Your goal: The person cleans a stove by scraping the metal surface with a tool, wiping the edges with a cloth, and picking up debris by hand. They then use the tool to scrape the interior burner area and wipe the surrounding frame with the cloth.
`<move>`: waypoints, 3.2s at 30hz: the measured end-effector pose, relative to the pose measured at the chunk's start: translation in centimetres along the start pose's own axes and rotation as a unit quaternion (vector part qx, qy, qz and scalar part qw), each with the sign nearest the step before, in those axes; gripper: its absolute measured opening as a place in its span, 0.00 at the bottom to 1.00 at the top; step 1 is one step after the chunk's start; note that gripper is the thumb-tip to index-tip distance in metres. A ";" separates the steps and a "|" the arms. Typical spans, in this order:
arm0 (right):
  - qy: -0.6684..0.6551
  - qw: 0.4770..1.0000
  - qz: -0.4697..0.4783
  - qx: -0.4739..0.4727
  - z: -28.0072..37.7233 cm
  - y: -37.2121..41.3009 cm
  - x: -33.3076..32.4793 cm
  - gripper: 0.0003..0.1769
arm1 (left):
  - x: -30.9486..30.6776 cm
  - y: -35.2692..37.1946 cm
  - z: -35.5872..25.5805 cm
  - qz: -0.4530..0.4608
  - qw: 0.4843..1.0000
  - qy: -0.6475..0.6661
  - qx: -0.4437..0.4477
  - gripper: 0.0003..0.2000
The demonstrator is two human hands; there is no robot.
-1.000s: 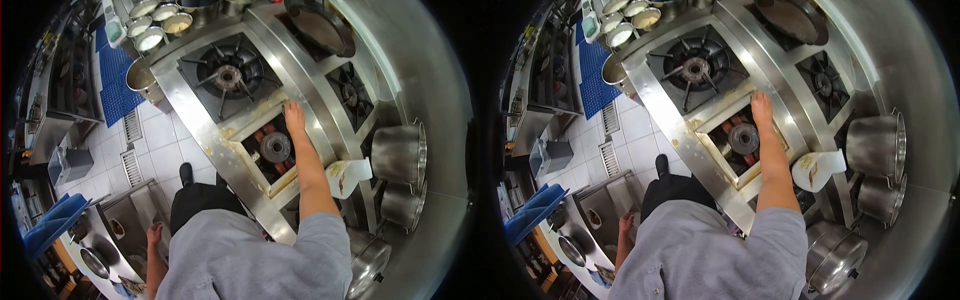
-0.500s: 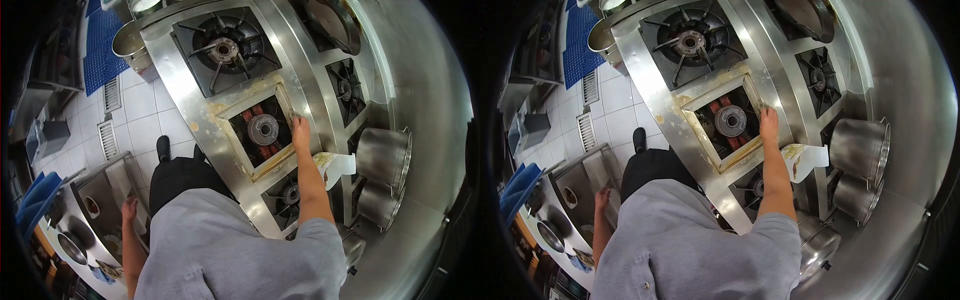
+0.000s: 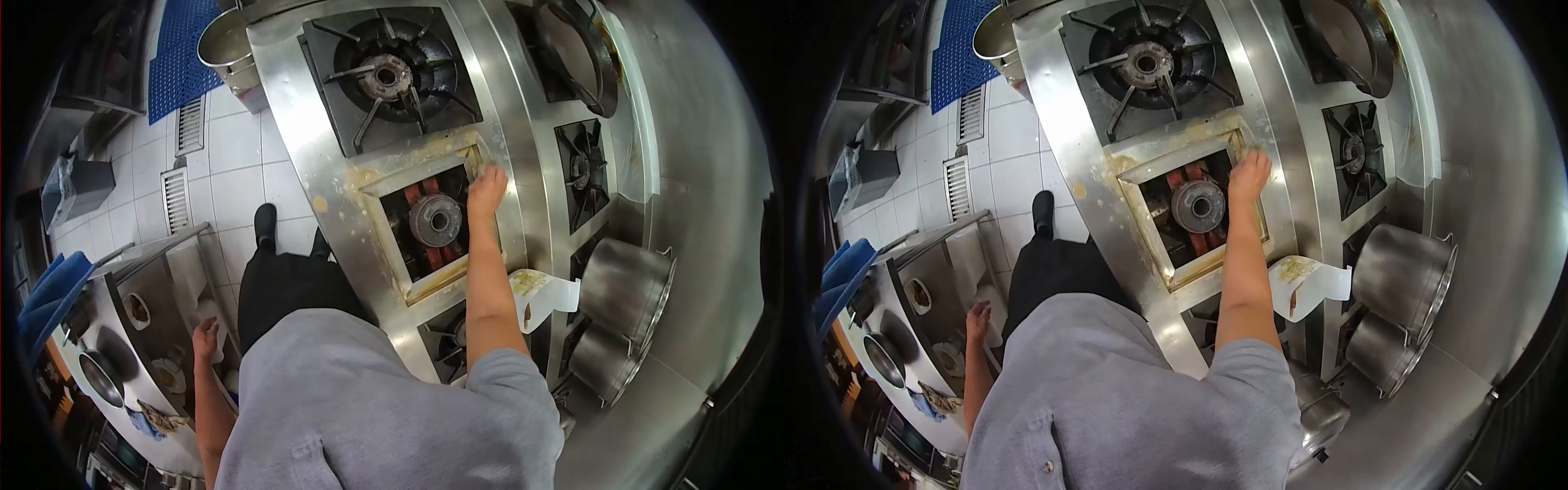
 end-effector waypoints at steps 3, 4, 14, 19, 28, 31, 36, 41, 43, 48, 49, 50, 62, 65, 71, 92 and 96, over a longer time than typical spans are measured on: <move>0.021 0.999 0.001 -0.023 2.1 -3.1 2.4 0.10 | 0.3 1.9 -1.4 0.009 0.999 0.012 -0.043 0.19; 0.036 0.999 0.003 -0.022 2.4 -3.8 2.9 0.11 | 0.5 1.9 -0.9 0.008 0.999 0.000 -0.050 0.19; 0.076 0.987 0.130 0.057 -6.7 6.6 -5.4 0.08 | -2.6 -4.7 -3.7 -0.002 0.999 -0.020 0.036 0.18; 0.163 0.968 0.189 0.034 -7.2 9.7 -8.9 0.06 | -2.5 -6.3 -8.0 0.036 0.998 -0.021 0.040 0.18; 0.306 0.902 0.276 0.131 -7.5 13.1 -7.2 0.11 | -4.2 -8.0 -6.3 0.126 0.973 -0.145 0.126 0.18; 0.271 0.901 0.303 0.152 -5.6 15.2 -6.8 0.10 | -5.6 -9.6 -6.5 0.113 0.981 -0.128 0.088 0.19; 0.212 0.895 0.360 0.152 2.1 23.0 -7.7 0.09 | -6.9 -11.6 -7.1 0.086 0.987 -0.080 0.113 0.21; 0.211 0.907 0.319 0.177 3.7 23.4 -8.5 0.09 | -5.6 -11.8 -3.1 0.086 0.994 -0.032 0.053 0.19; 0.234 0.921 0.308 0.054 -1.5 21.3 -7.5 0.08 | -5.4 -10.0 -2.7 0.107 0.993 -0.032 0.031 0.19; 0.333 0.882 0.296 0.157 -7.5 12.4 -7.4 0.09 | -4.7 -6.1 -0.9 0.124 0.986 -0.105 0.027 0.19; 0.335 0.881 0.296 0.156 -7.0 12.5 -6.9 0.09 | -4.7 -5.4 -0.8 0.125 0.984 -0.118 0.035 0.19; 0.338 0.879 0.295 0.160 -6.6 13.0 -6.5 0.09 | -4.9 -5.0 -1.3 0.129 0.982 -0.132 0.047 0.19; 0.289 0.881 0.354 0.124 -5.7 15.3 -7.1 0.08 | -3.8 -6.7 -10.6 0.078 0.990 -0.077 0.087 0.20; 0.253 0.882 0.386 0.093 0.2 19.8 -8.7 0.07 | -1.9 -7.6 -7.4 0.074 0.991 -0.052 0.102 0.20; 0.140 0.936 0.305 0.104 4.8 24.9 -11.7 0.10 | -1.1 -9.8 0.1 0.102 0.992 -0.020 0.071 0.18; 0.020 0.981 0.124 0.146 -4.8 22.7 -12.8 0.11 | -4.5 -9.5 -7.1 0.141 0.961 -0.173 0.166 0.20; 0.040 0.957 0.263 0.116 0.0 24.4 -15.3 0.17 | -5.5 -9.9 -7.6 0.129 0.957 -0.188 0.178 0.18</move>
Point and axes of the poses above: each hand's wrist, its own y-axis away from the middle knuckle, its own x-axis out of the palm, z = x × y, the point moved 1 cm from there along -y, towards the middle knuckle, and after that the axes turned 9 degrees about x, right-handed, at the moved point
